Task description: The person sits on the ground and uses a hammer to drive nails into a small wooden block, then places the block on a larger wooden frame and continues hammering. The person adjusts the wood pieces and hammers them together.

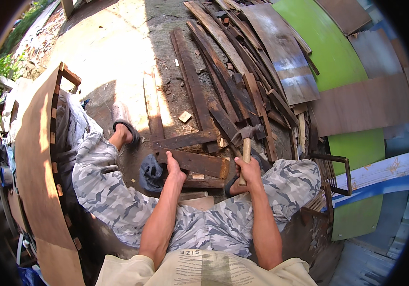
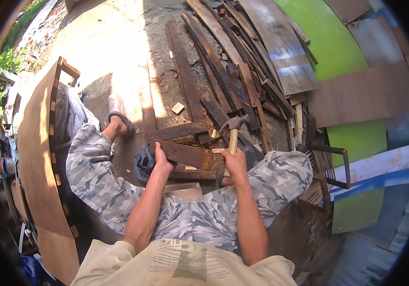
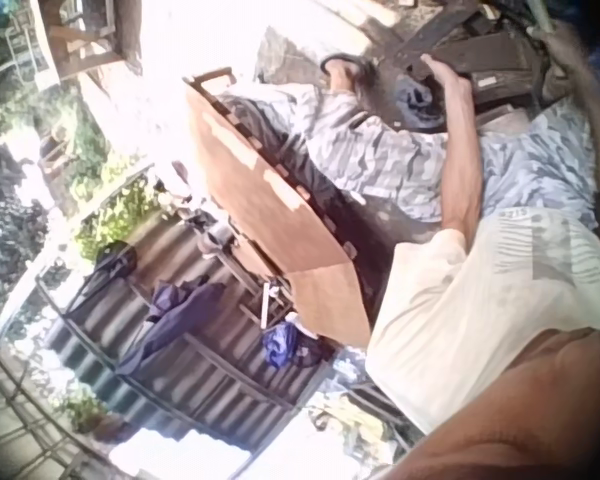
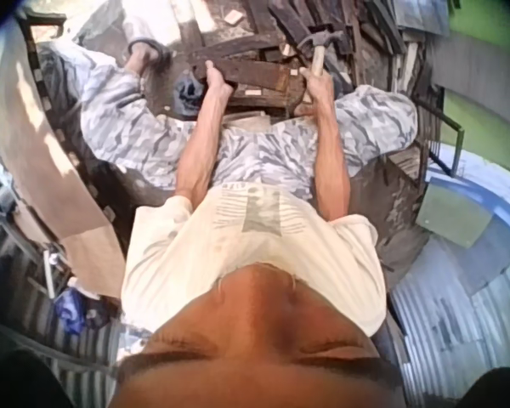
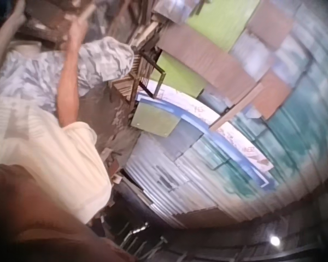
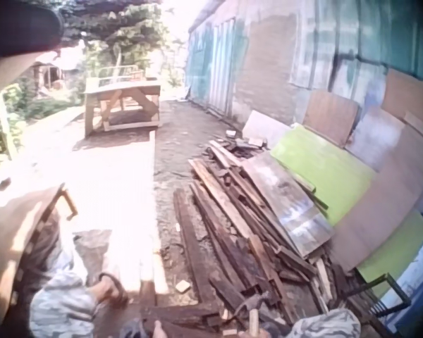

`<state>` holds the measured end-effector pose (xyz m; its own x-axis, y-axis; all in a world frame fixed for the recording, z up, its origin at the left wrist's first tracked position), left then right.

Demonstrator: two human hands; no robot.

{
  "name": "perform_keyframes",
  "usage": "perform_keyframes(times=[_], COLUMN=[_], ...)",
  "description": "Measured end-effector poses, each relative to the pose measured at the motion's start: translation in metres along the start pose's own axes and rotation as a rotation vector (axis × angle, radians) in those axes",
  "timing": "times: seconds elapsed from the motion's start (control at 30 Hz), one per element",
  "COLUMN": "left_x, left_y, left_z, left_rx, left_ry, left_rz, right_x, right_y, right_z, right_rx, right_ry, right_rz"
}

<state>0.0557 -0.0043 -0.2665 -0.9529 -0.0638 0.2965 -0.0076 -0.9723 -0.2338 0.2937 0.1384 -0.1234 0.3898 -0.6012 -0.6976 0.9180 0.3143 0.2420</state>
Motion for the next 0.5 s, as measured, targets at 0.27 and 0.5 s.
perform_keyframes(times=[0.27, 0.5], left_x=[0.03, 0.044], left_y=[0.005, 0.012], left_z=[-0.003, 0.011], left_rx=[0.088, 0.316], left_ry=[-0.139, -0.258], left_rz=[0.198, 0.104], right_x=[0.091, 0.114], right_y=[-0.003, -0.055], right_z=[-0.039, -0.044], right_rx=[-0.114, -0.288], right_ry=[-0.302, -0.023], right_rz=[0.918, 1.134])
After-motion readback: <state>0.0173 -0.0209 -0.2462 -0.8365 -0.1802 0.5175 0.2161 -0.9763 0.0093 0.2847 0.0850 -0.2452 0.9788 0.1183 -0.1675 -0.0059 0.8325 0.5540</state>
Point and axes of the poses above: each hand's wrist, its own z-axis away from the middle knuckle, its own y-axis out of the back of the hand, x = y × z, the point moved 7 cm from there along -z, towards the middle knuckle, and after that the axes turned 4 degrees about -y, right-handed, at the moved point
